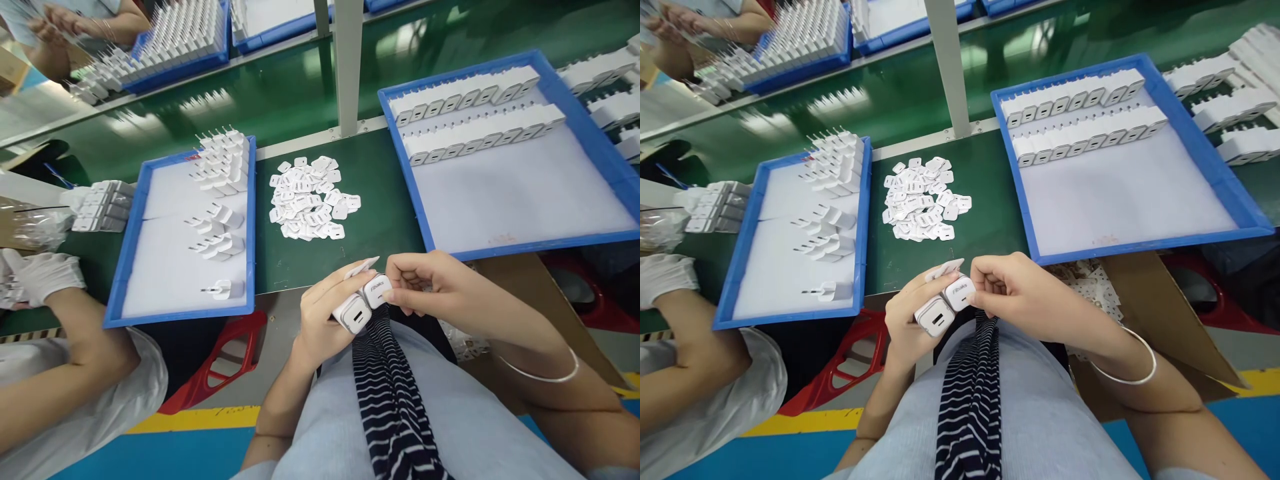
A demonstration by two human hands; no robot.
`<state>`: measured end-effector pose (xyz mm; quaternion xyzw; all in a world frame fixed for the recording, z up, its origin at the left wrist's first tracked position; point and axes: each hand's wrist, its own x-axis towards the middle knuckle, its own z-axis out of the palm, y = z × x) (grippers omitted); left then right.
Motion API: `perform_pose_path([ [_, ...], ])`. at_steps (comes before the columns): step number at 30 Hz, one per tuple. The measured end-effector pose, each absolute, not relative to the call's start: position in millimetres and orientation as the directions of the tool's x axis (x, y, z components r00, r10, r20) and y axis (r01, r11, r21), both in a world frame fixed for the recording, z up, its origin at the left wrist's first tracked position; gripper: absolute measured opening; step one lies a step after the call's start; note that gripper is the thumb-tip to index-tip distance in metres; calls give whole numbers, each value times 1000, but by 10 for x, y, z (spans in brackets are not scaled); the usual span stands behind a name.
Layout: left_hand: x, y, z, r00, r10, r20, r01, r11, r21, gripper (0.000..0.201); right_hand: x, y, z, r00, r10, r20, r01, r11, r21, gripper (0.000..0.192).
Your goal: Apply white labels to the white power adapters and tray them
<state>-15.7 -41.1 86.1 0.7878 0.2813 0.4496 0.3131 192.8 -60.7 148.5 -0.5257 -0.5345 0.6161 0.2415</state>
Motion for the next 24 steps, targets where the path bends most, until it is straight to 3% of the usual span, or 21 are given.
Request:
perform_pose_path([
  [11, -153, -454, 832, 410, 725, 554, 195, -663, 723, 50, 1925, -562, 1506, -335, 841, -424, 256, -352, -900, 29],
  [18, -165, -437, 816, 361, 763, 537, 131, -611, 781, 45, 1948, -566, 1420, -392, 818, -420, 52, -437, -898, 30],
  [21, -162, -432, 815, 343, 771, 536, 121, -602, 789, 49, 1921, -580, 1329, -407, 850, -334, -95, -404, -910, 26],
  [24, -155, -425, 827, 329, 765, 553, 130, -617, 776, 53, 1853, -606, 1229, -320, 918, -236, -193, -307, -932, 24],
])
